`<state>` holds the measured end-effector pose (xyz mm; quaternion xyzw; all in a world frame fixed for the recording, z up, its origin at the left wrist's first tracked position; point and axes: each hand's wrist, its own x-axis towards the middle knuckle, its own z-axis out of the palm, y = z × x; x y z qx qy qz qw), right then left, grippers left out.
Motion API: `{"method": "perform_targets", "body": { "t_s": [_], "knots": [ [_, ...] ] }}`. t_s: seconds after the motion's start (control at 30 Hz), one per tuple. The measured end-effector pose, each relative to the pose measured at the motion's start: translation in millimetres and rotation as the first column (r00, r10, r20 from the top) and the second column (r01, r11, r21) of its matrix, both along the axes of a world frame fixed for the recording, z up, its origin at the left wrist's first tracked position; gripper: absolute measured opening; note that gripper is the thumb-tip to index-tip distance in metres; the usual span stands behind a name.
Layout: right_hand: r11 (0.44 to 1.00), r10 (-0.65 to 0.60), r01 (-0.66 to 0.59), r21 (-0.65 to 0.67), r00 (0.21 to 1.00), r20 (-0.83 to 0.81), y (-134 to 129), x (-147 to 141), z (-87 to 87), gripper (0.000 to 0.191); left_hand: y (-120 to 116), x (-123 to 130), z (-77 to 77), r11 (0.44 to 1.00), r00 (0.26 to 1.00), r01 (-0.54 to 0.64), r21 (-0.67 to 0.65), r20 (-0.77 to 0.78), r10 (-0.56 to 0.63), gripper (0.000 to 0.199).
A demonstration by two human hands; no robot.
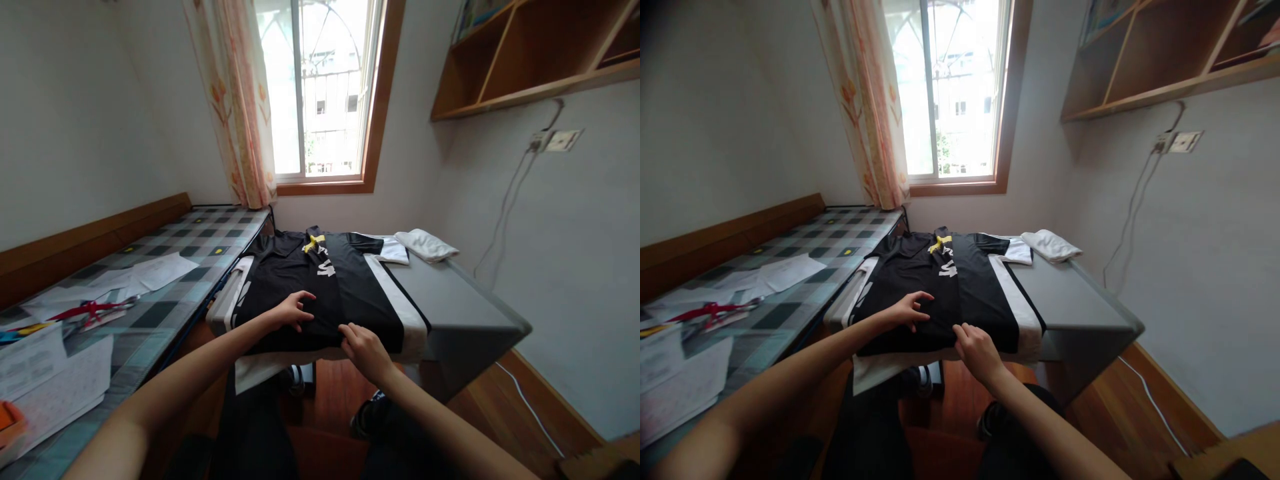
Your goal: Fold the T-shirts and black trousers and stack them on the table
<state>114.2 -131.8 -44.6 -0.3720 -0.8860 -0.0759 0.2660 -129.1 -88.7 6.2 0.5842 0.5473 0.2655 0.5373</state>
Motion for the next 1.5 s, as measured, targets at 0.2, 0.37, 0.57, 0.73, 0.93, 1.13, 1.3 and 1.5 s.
{"method": "perform_targets", "body": {
  "t_s": [0.2, 0.37, 0.57, 0.73, 0.93, 1.13, 1.3, 1.5],
  "knots": [
    [0.963, 0.27, -0.271, 0.003, 0.959, 0.09, 1, -11, 0.7, 0.015, 42, -5, 13.6, 1.0, 0.992, -0.006, 0.022, -0.128, 0.009, 0.044],
    [0.972, 0.225, -0.231, -0.029, 0.964, -0.139, 39, -20, 22.0, 0.017, 111, -1, 17.9, 0.967, 0.966, -0.255, 0.02, 0.042, 0.254, 0.045],
    [0.951, 0.031, -0.137, -0.278, 0.935, -0.355, 112, -21, 34.3, 0.018, 185, 5, 9.1, 0.914, 0.902, -0.406, 0.016, 0.17, 0.398, 0.046],
    [0.923, -0.026, -0.091, -0.375, 0.954, -0.297, 131, -18, 31.5, 0.019, 211, 2, -4.0, 0.881, 0.877, -0.47, 0.056, 0.146, 0.458, 0.029],
    [0.934, -0.041, 0.004, -0.357, 0.994, -0.098, 123, -22, 29.4, 0.02, 210, -5, -14.0, 0.848, 0.867, -0.497, 0.182, 0.055, 0.496, 0.031],
    [0.959, 0.012, -0.014, -0.284, 1.0, -0.012, 121, -23, 27.9, 0.017, 222, 12, -1.8, 0.739, 0.818, -0.315, 0.595, -0.225, 0.529, 0.038],
    [0.964, 0.025, -0.023, -0.265, 1.0, 0.004, 118, -20, 25.8, 0.018, 233, 35, -14.1, 0.691, 0.76, 0.209, 0.691, -0.56, 0.33, 0.044],
    [0.964, 0.028, -0.026, -0.265, 1.0, 0.002, 117, -20, 25.5, 0.018, 227, 21, -35.0, 0.721, 0.811, 0.319, 0.614, -0.571, 0.128, 0.046]
  ]
}}
